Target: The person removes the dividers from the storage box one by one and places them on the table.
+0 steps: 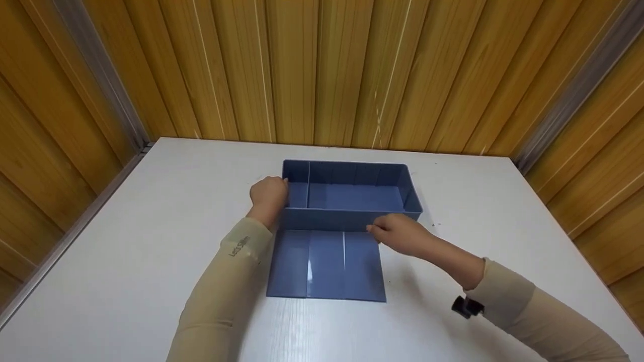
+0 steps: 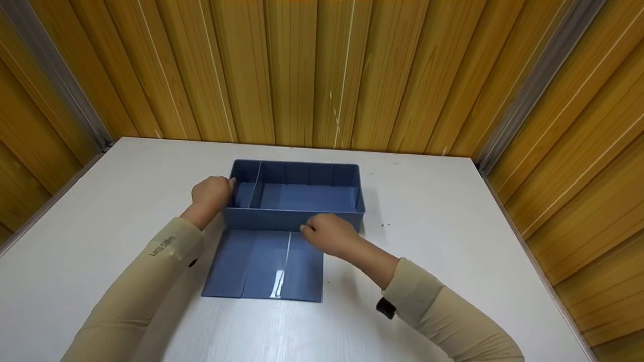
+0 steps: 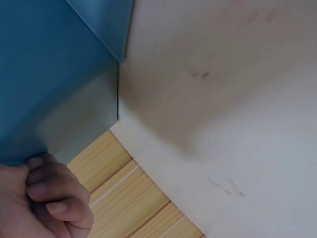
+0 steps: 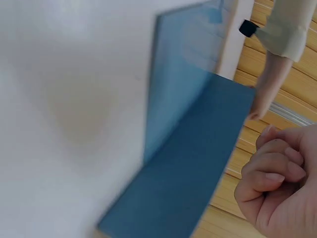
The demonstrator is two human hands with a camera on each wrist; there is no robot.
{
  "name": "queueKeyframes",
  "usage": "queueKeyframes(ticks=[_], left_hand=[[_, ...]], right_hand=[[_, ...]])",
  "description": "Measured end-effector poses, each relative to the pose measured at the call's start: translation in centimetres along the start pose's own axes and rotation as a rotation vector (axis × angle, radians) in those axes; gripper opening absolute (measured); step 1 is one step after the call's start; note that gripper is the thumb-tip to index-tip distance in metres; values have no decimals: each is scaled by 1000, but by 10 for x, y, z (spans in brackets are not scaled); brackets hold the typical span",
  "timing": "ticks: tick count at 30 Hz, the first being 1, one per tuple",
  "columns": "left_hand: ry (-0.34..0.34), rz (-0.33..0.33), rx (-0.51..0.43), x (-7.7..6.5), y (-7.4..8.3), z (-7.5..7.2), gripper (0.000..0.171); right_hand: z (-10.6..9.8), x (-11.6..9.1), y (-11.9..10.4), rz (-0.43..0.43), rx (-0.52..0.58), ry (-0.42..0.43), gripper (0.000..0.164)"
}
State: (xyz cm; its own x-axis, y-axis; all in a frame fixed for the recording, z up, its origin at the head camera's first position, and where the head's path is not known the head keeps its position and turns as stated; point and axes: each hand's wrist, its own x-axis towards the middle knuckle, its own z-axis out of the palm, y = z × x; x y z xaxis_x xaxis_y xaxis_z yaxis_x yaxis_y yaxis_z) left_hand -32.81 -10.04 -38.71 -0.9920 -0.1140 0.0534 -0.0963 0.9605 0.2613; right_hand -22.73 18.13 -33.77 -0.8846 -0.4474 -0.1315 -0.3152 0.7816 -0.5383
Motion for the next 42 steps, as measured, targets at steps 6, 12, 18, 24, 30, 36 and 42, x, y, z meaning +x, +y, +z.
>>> queueKeyframes(ticks=[6, 12, 18, 24, 30, 36, 42], left_hand=[[-21, -8, 16, 2, -1, 0, 50], [-31, -4, 52, 0, 1, 0, 53], [-20, 6, 48, 0, 2, -1, 50], [-31, 2, 38, -1, 2, -2, 50], [-25, 7, 40, -1, 1, -2, 49], [-39, 5, 44, 1, 1, -1, 49], [-53, 7, 68, 1, 1, -1, 50]], right_hand=[[-14, 33, -26, -64, -1, 7, 43], [-20, 57, -42, -60, 26, 24, 38], [-20, 75, -51, -30, 22, 28, 38], [-15, 95, -57, -7, 12, 37, 39], [-5, 119, -63, 61, -39, 25, 41], [8, 141, -63, 133, -65, 1, 43], [17, 150, -65, 151, -126, -10, 41]])
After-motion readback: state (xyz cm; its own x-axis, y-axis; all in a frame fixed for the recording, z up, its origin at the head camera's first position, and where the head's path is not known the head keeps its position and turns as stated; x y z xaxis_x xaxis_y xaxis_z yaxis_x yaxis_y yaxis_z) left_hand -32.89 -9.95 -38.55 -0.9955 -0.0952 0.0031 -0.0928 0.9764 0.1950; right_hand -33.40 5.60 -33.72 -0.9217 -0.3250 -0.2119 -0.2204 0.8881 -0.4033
